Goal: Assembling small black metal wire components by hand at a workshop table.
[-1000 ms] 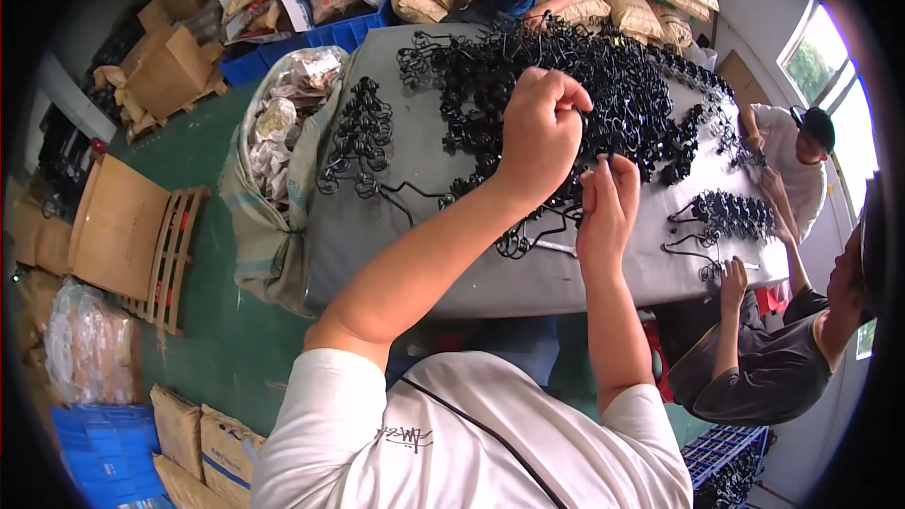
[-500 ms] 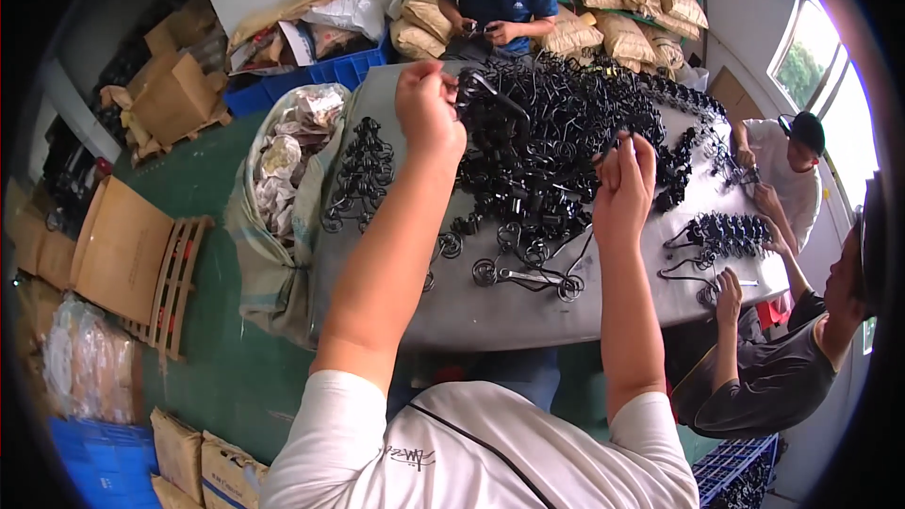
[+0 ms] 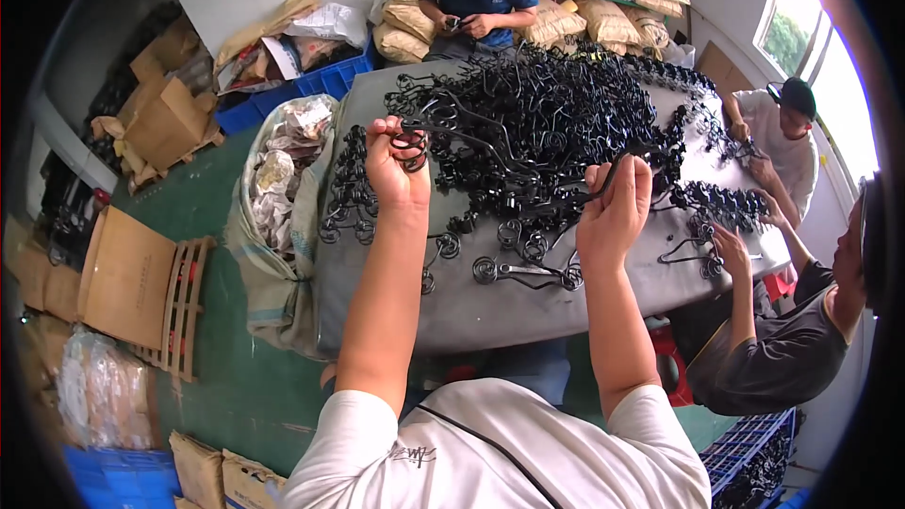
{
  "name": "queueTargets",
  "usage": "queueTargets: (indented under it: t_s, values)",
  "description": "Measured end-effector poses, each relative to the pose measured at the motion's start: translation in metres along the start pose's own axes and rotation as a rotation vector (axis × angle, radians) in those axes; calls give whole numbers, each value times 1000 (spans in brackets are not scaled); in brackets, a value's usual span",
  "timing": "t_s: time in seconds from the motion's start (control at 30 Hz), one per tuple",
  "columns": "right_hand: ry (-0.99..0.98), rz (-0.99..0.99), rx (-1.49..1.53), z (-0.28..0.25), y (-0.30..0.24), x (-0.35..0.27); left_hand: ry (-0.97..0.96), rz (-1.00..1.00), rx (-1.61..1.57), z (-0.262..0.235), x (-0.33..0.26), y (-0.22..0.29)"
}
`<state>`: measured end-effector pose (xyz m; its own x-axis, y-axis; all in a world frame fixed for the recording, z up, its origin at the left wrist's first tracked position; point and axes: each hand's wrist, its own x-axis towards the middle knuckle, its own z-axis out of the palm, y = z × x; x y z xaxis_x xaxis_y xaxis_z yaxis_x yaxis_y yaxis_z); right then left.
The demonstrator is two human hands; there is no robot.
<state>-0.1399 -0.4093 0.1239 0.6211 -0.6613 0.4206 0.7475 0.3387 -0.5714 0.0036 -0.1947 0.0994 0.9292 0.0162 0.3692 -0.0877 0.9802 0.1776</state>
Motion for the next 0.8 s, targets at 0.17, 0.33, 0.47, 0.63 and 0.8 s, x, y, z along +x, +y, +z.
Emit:
queueTargets:
  t_s: [0.17,0.33,0.47,0.63,0.8]
  values:
    - [24,44,99,0,-1,-4,24,83,3,11,-6,2]
    - [124,22,10,12,-8,-18,15,66,-60,3,-15,11]
    - [101,39,16,12,-3,-25,-91,88,66,12,-28,13]
    - [46,89,-31,16,0,-36,-194,143,170,32,-35,10]
    - [-95,52,-79,18,5,-50,-187,164,258,46,-40,5]
